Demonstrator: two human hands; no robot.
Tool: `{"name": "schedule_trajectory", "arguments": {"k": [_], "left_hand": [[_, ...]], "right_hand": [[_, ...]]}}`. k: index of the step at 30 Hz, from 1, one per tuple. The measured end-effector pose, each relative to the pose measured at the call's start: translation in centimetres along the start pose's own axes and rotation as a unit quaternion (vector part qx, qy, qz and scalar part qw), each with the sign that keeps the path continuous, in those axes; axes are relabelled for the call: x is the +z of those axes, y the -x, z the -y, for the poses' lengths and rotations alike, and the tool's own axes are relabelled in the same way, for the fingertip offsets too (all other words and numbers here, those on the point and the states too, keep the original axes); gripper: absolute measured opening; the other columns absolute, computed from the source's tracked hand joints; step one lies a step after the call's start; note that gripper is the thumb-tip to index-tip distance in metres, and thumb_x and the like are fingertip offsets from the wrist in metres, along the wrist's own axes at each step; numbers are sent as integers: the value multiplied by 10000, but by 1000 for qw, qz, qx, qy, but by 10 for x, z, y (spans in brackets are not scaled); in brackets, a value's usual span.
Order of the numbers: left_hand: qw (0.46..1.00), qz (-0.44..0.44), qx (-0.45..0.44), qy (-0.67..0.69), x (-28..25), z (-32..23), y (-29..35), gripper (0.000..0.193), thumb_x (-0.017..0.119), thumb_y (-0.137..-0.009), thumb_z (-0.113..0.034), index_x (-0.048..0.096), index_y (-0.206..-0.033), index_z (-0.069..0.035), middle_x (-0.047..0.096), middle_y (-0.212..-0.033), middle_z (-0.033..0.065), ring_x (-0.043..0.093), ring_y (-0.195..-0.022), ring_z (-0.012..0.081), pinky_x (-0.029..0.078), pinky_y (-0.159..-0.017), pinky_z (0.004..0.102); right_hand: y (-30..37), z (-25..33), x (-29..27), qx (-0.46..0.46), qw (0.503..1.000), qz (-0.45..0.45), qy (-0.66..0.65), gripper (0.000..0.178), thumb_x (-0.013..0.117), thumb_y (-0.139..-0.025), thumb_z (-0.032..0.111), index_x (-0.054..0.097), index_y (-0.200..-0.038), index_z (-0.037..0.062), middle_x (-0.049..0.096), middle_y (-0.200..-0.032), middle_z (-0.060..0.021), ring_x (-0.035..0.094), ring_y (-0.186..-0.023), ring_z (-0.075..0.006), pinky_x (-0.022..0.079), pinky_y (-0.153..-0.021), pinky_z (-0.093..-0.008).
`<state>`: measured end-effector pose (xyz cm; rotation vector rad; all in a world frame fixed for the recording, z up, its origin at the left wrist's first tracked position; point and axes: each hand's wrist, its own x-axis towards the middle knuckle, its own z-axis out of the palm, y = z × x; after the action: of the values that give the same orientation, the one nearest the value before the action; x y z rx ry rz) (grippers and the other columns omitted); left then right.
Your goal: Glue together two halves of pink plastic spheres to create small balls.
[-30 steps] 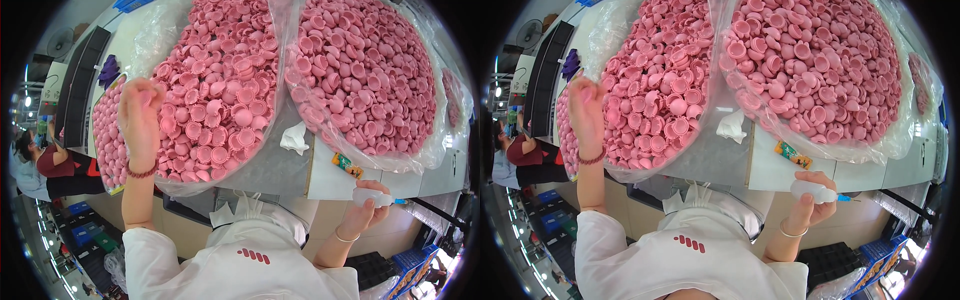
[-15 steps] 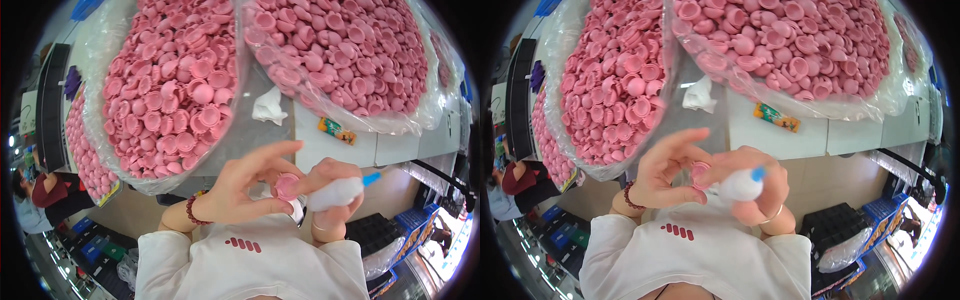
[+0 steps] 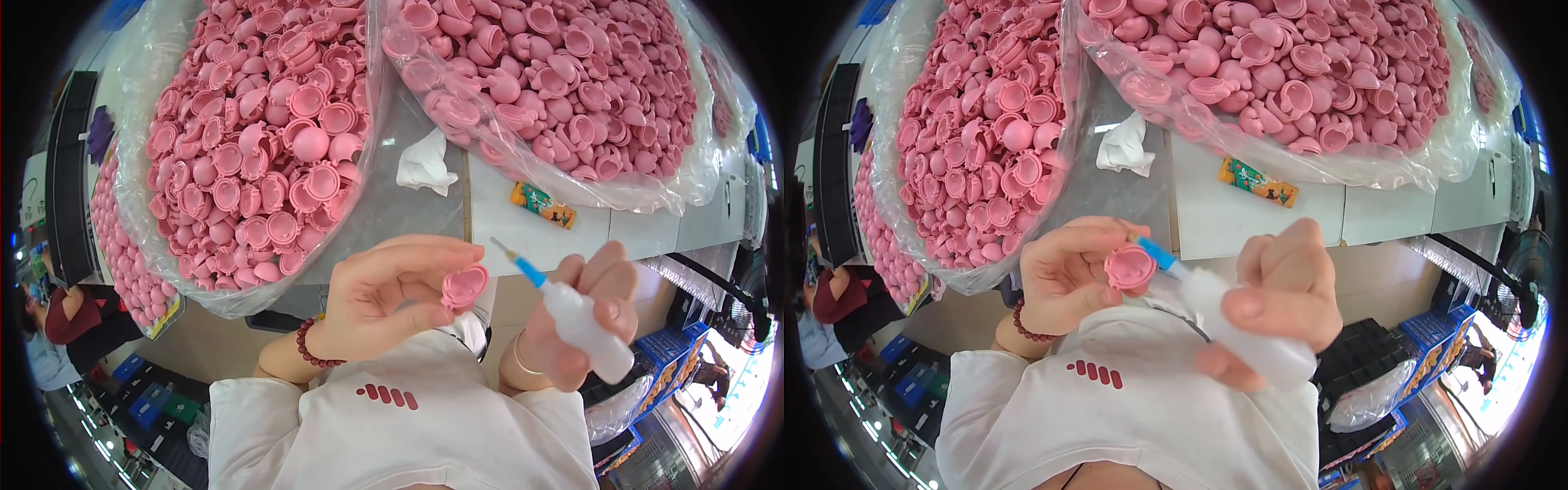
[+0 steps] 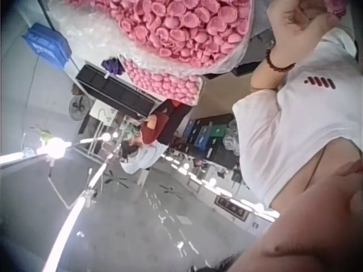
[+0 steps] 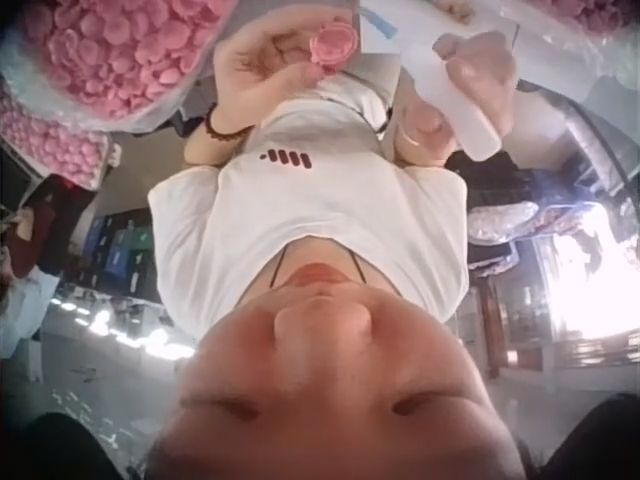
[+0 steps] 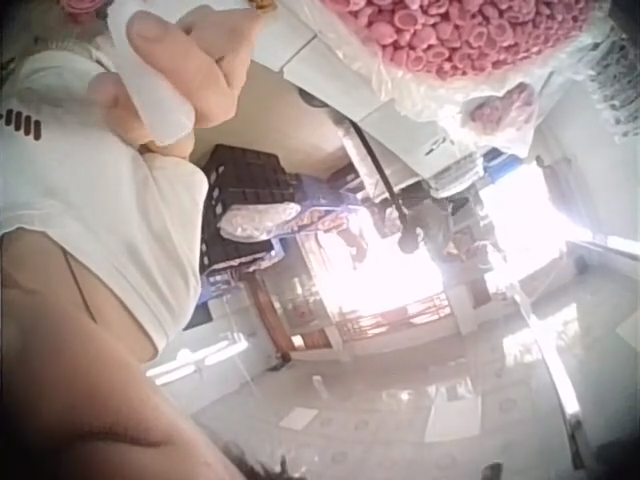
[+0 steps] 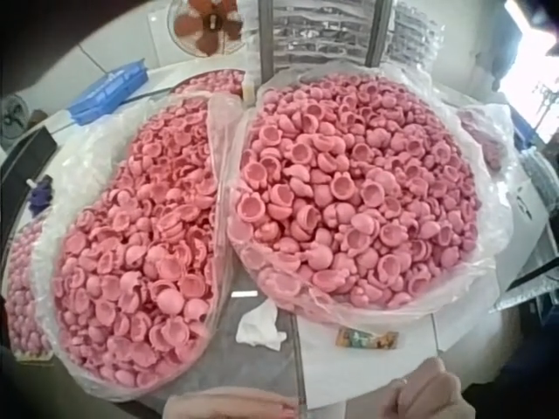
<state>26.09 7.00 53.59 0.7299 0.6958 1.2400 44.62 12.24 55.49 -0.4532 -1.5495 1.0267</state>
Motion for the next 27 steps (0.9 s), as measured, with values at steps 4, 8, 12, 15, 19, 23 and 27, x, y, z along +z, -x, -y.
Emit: {"name": "schedule_trajectory", "arguments": {"k": [4,8,12,15,19,23,27], "left_hand": [[999,-6,30,-16,-7,2,2,455,666,-703,1,433,-1089,53,475,-1126,262,538,-1003,238,469,-839,329],[997,5,67,-48,-9,5,2,465,659,-704,12,414,-1098,37,473,-1126,265,531,-1015,241,467,-846,330],[997,-8,55,-49,-8,1,3,440,661,-701,15,425,-1072,37,471,-1126,270,533,-1013,240,467,-845,328],[997,1,58,-41,-8,1,3,441,665,-694,21,427,-1065,40,468,-1125,275,532,-1013,241,467,-846,326],[997,3,62,-43,-9,1,4,435,664,-693,28,429,-1060,43,466,-1126,275,532,-1013,245,470,-843,329],[997,9,63,-48,-7,-1,3,417,662,-697,31,442,-1051,45,471,-1123,266,532,-1014,251,475,-836,332],[996,8,71,-51,-7,0,4,410,665,-695,31,453,-1046,46,476,-1118,257,537,-1007,254,478,-830,333]], "right_hand": [[1,6,9,-55,993,14,107,582,538,-758,530,547,-913,-30,400,-645,-25,340,-566,-137,224,-440,-252],[4,13,13,-52,982,27,178,649,450,-783,578,546,-896,-55,436,-604,-50,383,-503,-143,243,-417,-240],[4,9,20,-67,976,11,207,656,399,-807,577,557,-858,-57,448,-532,-53,392,-462,-144,257,-394,-247],[3,9,21,-65,975,14,211,644,386,-819,563,563,-841,-55,461,-525,-56,393,-451,-145,255,-384,-251],[2,7,22,-61,974,25,216,645,367,-827,560,567,-837,-53,469,-531,-58,392,-445,-146,251,-377,-250],[5,8,21,-71,971,-16,227,646,349,-834,558,569,-843,-50,467,-528,-59,392,-445,-144,253,-376,-249],[5,5,21,-81,971,-19,226,641,331,-846,545,568,-860,-50,463,-521,-62,384,-443,-141,249,-371,-244]]}}
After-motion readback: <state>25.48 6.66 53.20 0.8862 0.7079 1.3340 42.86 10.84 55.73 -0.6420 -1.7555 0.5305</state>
